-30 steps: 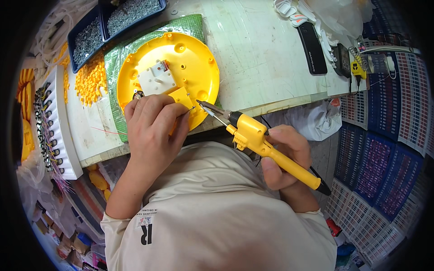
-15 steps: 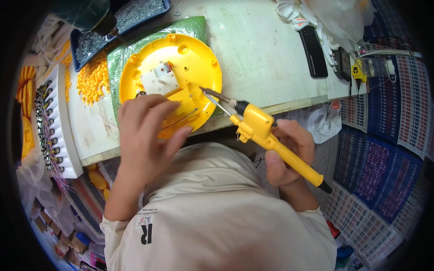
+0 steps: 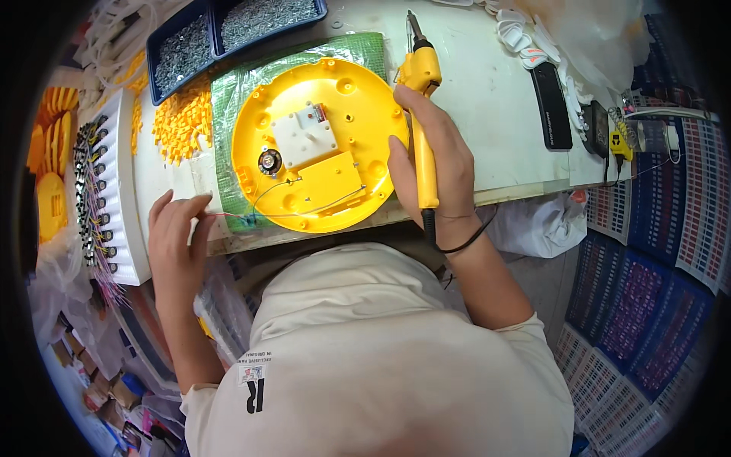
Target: Assemble yellow plastic toy components using a glue gun and manual assembly techniques.
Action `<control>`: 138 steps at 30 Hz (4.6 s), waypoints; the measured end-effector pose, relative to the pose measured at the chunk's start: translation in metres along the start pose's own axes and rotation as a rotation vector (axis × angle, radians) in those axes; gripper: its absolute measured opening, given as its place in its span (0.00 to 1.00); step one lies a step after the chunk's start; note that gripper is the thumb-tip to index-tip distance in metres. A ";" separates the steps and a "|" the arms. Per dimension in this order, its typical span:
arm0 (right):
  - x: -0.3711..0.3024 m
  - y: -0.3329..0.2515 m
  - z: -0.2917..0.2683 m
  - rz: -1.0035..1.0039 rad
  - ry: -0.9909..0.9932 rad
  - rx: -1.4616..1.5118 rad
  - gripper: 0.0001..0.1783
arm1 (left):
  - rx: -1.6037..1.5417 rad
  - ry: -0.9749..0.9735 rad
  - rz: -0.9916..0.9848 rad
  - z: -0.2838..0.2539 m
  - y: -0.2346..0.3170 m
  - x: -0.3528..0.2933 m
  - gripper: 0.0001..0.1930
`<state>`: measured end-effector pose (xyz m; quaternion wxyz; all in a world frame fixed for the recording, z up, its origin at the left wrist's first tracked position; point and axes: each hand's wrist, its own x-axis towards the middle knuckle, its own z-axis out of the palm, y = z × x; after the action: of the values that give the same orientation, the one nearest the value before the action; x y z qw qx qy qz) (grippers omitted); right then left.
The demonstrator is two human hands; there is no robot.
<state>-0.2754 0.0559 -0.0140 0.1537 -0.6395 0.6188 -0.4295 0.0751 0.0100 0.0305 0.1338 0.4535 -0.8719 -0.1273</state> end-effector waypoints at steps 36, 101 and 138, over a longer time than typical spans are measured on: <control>-0.049 -0.033 -0.061 0.163 -0.090 0.348 0.28 | -0.710 -0.055 -0.231 0.008 0.060 0.093 0.04; 0.007 -0.021 -0.077 0.307 -0.080 0.523 0.24 | -0.362 0.011 0.028 0.033 0.069 0.104 0.07; -0.017 -0.033 -0.067 0.319 0.084 0.496 0.26 | -0.339 0.160 0.073 0.039 0.068 0.104 0.05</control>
<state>-0.3012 0.1001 0.0430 0.3453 -0.4588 0.5933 -0.5641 -0.0475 -0.0339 0.0297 0.2816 0.4013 -0.8403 -0.2312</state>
